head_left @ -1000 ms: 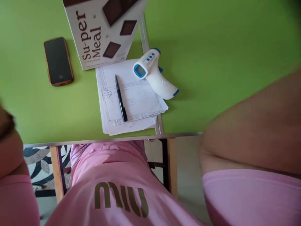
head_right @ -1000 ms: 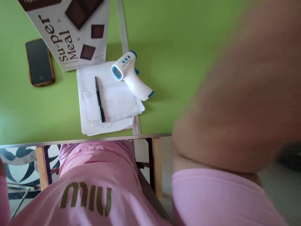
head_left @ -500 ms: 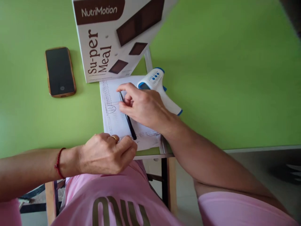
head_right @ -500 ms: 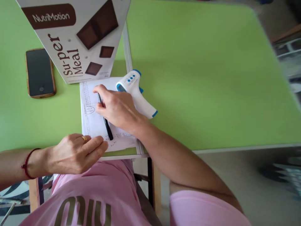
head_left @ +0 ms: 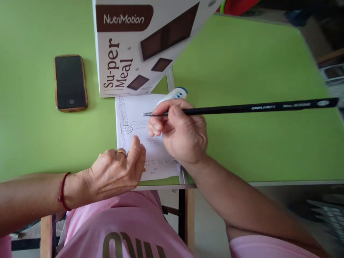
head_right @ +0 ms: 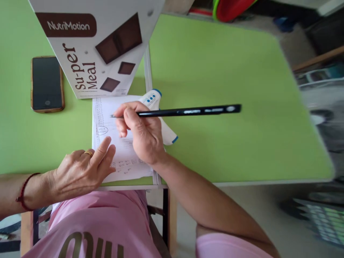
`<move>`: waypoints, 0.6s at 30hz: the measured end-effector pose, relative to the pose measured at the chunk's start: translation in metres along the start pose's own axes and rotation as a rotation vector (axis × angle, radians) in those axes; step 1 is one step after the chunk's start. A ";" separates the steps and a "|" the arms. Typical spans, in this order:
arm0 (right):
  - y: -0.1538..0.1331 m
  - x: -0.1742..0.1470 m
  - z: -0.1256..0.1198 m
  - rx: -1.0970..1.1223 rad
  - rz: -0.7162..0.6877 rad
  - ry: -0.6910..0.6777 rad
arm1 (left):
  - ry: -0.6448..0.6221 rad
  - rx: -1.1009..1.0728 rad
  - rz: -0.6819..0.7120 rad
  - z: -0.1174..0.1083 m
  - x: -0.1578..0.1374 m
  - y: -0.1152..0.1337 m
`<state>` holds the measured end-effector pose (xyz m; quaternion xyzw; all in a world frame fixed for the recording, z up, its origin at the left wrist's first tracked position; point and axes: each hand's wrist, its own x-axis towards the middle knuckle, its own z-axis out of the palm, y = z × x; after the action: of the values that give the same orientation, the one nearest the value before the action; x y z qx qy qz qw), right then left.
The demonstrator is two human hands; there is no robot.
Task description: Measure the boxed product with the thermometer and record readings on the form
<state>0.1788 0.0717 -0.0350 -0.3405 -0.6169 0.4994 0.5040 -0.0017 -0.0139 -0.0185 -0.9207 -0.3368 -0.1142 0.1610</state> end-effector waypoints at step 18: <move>0.017 -0.014 0.015 -0.334 -0.048 0.061 | -0.127 0.032 -0.070 -0.004 0.005 -0.002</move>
<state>0.1662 0.0589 -0.0550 -0.4197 -0.6837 0.3671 0.4708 0.0005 -0.0107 -0.0128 -0.9111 -0.3800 -0.0557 0.1499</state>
